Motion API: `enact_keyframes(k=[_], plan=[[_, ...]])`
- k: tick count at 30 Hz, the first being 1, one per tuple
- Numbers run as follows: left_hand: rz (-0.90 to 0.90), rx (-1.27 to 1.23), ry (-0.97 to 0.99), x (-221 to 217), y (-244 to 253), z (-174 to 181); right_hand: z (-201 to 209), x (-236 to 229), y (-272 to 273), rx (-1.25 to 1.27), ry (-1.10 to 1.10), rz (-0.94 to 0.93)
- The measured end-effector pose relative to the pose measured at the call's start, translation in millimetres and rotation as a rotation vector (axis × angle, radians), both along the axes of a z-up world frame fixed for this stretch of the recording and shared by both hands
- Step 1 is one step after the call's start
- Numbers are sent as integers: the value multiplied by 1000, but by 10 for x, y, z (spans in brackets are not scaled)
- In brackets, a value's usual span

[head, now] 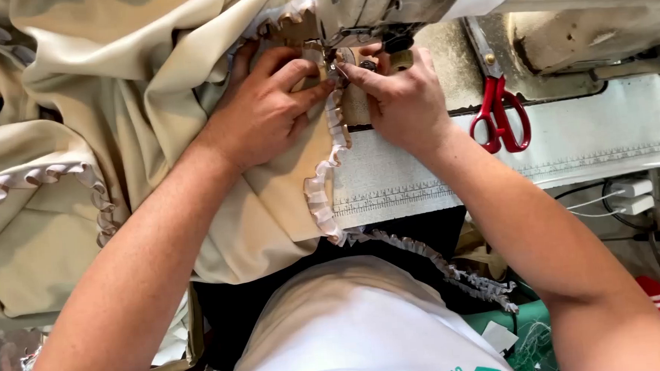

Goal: Sewing a ruffled trim onto the edge of a large piece of fabric using an industrial sewing machine and trimming excess with scissors.

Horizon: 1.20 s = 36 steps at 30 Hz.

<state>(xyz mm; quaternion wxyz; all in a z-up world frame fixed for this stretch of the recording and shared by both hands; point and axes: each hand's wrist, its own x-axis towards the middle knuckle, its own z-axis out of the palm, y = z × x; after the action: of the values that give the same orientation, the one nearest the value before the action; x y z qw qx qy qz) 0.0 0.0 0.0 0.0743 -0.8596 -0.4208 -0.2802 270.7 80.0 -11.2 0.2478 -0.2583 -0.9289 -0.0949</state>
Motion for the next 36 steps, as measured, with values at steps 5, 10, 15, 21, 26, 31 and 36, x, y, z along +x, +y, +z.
enact_keyframes(k=[5, 10, 15, 21, 26, 31, 36], plan=[[5, 6, -7, 11, 8, -32, 112, -58, -73, -60, -72, -41], [-5, -10, -34, -16, 58, -98, 1333, 82, -1043, -716, -395, -216], [-68, -25, 63, -136, 101, -94, 1210, 2744, -874, -1458, -92, 1435], [-94, -128, 51, -109, 71, 26, 407, 2874, 29, -275, 525, -504], [-140, -83, 11, -155, 91, -14, 381, 2239, -168, -79, 290, -386], [-173, -135, -3, -163, 136, -7, 322, 2255, -184, -149, 315, -424], [-217, -88, -25, -183, 166, 13, 339, 2194, -226, -157, 324, -455]])
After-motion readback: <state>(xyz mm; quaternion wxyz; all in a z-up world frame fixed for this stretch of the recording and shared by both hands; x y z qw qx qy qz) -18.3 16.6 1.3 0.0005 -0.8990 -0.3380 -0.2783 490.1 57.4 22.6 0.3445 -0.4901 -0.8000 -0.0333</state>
